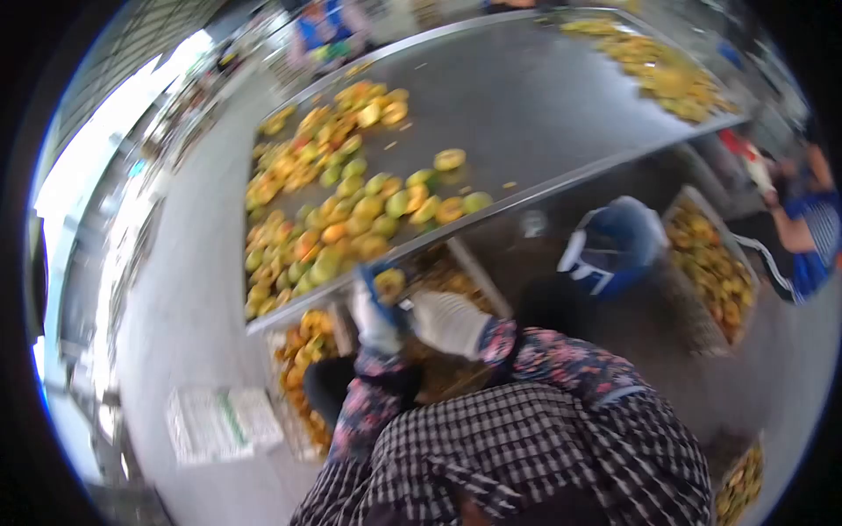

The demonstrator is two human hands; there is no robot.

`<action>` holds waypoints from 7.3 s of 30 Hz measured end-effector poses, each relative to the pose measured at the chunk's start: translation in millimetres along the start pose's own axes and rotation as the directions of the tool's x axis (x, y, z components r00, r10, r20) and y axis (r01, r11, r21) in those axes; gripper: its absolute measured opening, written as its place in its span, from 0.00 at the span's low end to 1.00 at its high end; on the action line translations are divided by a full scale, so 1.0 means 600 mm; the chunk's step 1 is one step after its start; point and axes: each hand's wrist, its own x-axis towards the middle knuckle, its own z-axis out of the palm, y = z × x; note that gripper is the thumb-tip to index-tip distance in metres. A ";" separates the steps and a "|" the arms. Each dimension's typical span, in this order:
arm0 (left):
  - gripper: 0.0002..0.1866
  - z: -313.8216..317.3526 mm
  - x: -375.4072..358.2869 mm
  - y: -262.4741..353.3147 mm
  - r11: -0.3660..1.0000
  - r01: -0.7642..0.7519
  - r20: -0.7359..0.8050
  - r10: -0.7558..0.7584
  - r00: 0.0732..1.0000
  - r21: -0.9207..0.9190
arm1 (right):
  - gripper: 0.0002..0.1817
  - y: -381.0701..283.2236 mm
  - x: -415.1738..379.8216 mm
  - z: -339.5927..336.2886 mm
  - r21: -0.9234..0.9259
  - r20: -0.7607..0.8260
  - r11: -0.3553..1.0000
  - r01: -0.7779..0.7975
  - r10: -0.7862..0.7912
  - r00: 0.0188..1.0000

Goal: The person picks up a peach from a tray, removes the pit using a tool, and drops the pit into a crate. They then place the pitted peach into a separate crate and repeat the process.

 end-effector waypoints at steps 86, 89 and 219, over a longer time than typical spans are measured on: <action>0.29 -0.005 0.014 0.011 0.832 0.465 0.051 -0.473 0.880 -0.303 | 0.19 0.020 -0.019 0.027 0.639 0.392 0.608 -0.471 0.269 0.880; 0.29 -0.015 0.021 0.008 0.722 0.523 0.218 -0.479 0.850 -0.452 | 0.20 -0.019 -0.003 -0.035 0.564 0.694 0.312 -0.765 0.322 0.643; 0.25 -0.042 -0.006 0.031 0.827 -0.253 0.278 0.123 0.953 0.502 | 0.16 0.012 0.007 0.035 0.371 0.156 0.891 -0.263 0.219 0.963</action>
